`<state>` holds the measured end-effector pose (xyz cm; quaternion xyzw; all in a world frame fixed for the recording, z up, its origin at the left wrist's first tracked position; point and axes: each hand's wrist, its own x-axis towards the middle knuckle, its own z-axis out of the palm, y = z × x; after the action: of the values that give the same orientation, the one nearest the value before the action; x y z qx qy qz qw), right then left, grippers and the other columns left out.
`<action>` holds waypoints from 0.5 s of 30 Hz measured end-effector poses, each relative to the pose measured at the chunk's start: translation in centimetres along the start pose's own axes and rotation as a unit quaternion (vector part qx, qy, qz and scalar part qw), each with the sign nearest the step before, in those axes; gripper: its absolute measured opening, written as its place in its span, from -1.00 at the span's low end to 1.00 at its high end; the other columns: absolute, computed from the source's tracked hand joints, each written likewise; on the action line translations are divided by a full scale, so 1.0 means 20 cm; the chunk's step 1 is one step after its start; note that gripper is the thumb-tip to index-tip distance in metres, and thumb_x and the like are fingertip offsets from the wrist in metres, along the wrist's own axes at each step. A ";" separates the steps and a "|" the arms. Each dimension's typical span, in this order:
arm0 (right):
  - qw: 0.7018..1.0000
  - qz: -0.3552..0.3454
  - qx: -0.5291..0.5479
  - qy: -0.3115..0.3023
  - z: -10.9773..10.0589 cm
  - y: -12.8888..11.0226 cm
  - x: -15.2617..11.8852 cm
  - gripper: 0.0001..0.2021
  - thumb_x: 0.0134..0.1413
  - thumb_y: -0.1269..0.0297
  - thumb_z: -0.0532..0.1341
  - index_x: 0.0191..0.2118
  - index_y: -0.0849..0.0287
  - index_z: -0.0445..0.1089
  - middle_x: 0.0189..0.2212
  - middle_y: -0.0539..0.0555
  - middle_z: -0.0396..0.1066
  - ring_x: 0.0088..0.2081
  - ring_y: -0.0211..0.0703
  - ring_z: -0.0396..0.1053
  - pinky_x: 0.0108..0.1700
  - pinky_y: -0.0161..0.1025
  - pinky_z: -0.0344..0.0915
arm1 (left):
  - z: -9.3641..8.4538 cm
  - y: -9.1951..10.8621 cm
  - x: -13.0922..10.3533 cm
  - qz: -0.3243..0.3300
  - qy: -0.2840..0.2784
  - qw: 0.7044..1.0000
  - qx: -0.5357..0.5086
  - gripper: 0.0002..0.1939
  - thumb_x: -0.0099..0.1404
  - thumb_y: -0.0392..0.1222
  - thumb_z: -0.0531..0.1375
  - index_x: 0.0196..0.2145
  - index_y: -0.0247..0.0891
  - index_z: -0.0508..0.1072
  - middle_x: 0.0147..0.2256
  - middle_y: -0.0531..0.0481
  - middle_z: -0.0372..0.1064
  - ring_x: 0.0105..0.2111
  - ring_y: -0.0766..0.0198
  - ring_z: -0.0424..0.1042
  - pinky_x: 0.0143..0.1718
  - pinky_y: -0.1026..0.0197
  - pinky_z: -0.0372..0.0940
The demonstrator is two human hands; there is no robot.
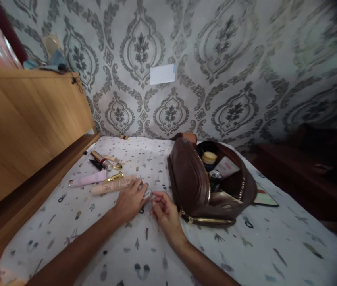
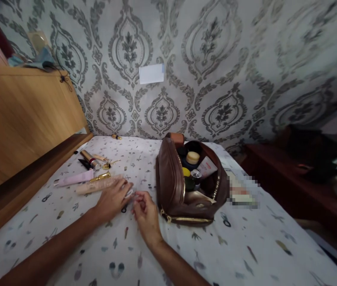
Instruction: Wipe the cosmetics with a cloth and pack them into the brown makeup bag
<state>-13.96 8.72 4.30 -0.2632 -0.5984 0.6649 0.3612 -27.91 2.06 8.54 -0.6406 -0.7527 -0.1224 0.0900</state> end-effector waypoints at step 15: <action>0.965 -0.106 -0.237 -0.035 0.02 -0.10 -0.06 -0.60 -0.20 0.50 0.30 -0.12 0.16 0.45 -0.28 0.02 0.44 -0.25 -0.11 0.39 -0.13 -0.23 0.35 | -0.08 0.14 -0.07 -0.017 0.082 0.976 -0.203 -0.66 0.39 0.14 -0.07 -0.25 -0.12 0.34 -0.36 0.00 0.43 -0.33 0.08 0.50 -0.31 0.11 0.32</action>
<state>-13.26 7.48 6.28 -0.2526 -0.7755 0.4713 0.3357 -24.90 0.68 9.84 -0.6205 -0.7129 -0.3263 0.0169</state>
